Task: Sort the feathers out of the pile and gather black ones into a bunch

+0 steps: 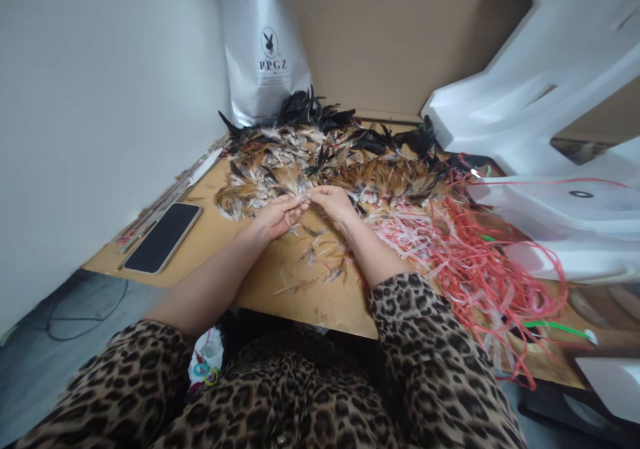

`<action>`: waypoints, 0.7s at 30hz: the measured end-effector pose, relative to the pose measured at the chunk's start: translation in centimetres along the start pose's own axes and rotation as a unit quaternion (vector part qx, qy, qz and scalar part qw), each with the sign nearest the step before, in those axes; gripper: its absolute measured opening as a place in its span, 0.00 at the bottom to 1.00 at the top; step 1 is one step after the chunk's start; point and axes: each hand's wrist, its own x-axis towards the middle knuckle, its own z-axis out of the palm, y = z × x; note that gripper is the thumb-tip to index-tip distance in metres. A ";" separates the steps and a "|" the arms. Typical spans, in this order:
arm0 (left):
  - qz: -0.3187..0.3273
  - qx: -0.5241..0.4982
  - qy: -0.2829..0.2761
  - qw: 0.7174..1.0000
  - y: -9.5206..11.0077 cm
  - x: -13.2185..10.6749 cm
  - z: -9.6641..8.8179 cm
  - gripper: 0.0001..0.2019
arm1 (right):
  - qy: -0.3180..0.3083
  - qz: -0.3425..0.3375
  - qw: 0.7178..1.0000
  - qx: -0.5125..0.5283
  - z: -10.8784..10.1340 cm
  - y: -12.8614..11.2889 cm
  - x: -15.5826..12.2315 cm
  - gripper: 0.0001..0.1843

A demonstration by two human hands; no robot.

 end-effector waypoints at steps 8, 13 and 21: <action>0.057 0.062 0.030 0.996 -0.5 0.3 -0.3 0.04 | 0.023 -0.001 0.999 -0.048 0.0 -0.7 -0.2 0.15; 0.053 0.067 0.030 0.996 -0.5 0.4 -0.4 0.05 | 0.044 -0.006 0.998 -0.049 0.3 -0.8 -0.3 0.16; 0.034 0.080 0.017 0.996 -0.4 0.1 -0.2 0.04 | 0.073 -0.073 0.989 -0.107 0.7 -0.6 -0.4 0.14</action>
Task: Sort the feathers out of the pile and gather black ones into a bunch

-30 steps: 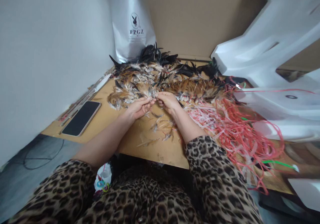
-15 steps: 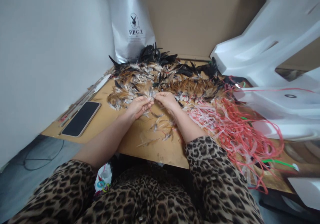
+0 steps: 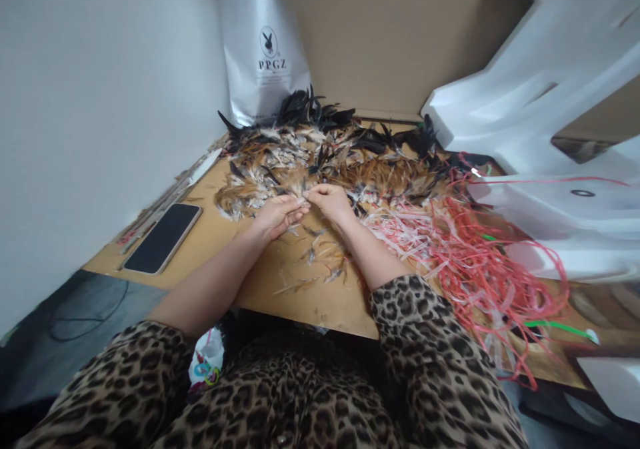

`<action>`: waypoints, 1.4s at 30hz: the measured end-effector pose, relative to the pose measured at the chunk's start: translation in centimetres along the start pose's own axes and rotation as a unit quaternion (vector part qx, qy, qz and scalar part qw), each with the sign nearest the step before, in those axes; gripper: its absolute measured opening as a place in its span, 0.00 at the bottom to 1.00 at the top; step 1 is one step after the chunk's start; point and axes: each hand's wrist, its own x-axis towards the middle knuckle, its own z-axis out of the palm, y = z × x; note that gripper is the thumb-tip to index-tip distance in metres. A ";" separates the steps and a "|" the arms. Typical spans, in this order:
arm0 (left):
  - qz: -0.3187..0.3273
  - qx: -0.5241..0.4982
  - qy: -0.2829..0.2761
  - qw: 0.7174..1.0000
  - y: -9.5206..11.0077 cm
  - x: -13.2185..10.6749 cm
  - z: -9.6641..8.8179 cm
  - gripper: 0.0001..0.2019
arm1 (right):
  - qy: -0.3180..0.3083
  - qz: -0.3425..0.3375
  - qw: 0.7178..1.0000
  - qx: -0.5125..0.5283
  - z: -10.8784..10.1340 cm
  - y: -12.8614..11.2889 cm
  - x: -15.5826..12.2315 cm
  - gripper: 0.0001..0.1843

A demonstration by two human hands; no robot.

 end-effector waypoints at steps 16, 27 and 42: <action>0.066 0.103 0.044 0.992 1.9 0.1 -0.6 0.08 | -0.007 -0.037 0.998 -0.050 0.7 -0.4 -0.6 0.13; 0.103 0.038 0.043 0.993 2.3 0.4 -1.5 0.08 | -0.045 -0.212 0.943 -0.252 1.3 -1.2 -1.6 0.08; 0.188 0.181 0.082 0.962 0.7 -0.2 0.4 0.05 | 0.061 -0.168 0.961 -0.211 1.7 -1.5 -1.4 0.10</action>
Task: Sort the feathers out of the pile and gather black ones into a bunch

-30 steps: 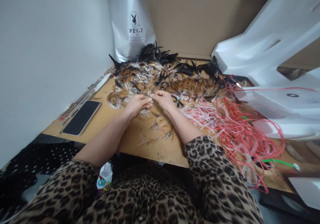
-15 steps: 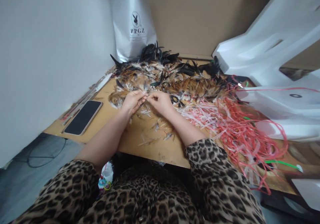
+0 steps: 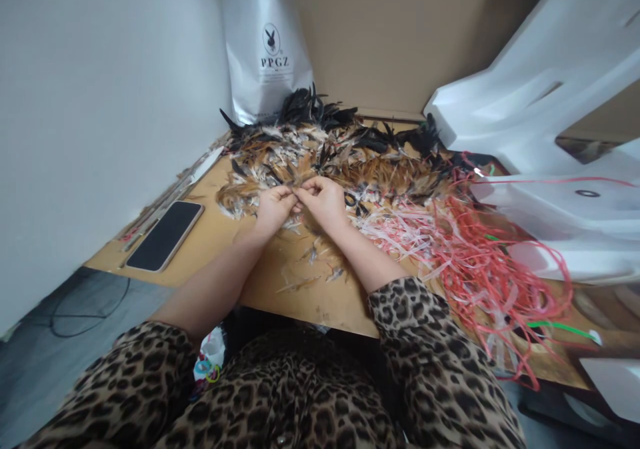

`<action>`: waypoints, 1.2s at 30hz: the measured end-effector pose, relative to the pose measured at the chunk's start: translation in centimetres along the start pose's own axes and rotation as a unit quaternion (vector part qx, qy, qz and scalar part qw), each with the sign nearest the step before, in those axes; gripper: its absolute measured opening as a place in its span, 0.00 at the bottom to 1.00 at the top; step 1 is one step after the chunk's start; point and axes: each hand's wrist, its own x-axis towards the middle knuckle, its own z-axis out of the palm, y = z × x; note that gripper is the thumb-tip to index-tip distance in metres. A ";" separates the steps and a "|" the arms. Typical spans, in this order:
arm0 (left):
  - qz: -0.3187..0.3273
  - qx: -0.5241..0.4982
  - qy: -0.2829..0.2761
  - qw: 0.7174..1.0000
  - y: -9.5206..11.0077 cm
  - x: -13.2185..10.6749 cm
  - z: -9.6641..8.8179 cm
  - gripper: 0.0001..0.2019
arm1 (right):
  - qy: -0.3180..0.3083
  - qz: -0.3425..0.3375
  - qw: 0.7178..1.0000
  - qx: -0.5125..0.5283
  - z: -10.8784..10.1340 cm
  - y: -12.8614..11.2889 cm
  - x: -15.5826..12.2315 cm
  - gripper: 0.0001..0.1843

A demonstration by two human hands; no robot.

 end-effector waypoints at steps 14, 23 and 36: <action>0.008 -0.002 0.020 1.000 0.4 -0.3 0.1 0.05 | -0.003 0.017 1.000 0.017 0.5 0.6 0.2 0.10; -0.120 -0.123 -0.071 0.983 0.1 0.3 -0.5 0.08 | -0.066 0.097 0.980 0.160 -0.6 0.8 0.9 0.10; -0.219 -0.233 -0.147 0.936 -0.5 0.6 -1.2 0.02 | -0.123 0.059 0.979 0.154 -1.5 1.7 1.4 0.11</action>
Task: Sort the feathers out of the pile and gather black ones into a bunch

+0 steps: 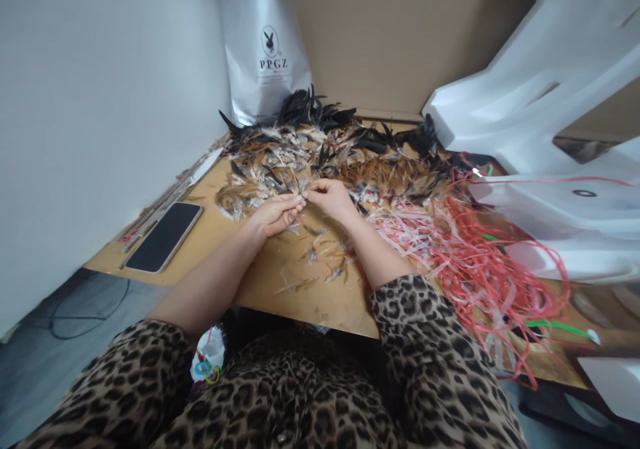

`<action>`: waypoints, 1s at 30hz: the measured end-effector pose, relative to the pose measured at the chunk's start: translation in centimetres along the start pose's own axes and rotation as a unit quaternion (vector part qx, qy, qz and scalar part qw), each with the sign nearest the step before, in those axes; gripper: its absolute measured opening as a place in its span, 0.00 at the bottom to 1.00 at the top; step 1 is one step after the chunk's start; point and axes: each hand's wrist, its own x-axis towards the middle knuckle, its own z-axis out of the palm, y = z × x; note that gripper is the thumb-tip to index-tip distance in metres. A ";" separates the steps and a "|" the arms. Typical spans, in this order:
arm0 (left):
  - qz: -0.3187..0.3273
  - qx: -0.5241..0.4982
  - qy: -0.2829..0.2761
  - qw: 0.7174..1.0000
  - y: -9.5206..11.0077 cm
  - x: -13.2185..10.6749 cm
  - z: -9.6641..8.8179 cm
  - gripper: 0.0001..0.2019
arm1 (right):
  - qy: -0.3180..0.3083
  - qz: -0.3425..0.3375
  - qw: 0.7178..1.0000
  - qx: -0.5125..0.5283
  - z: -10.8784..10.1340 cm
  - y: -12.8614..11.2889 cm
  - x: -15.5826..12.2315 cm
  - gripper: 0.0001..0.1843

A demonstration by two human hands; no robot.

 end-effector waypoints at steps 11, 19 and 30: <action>0.033 0.004 0.037 0.999 -0.4 0.1 0.3 0.02 | 0.126 -0.100 0.987 0.019 2.5 1.0 -0.7 0.16; 0.045 0.004 -0.009 0.999 -0.5 -0.1 0.3 0.02 | 0.147 -0.109 0.982 0.048 2.6 1.1 -0.7 0.17; 0.087 0.064 0.017 0.994 -0.2 -0.2 0.4 0.06 | 0.156 -0.022 0.985 0.069 2.4 0.0 -0.9 0.22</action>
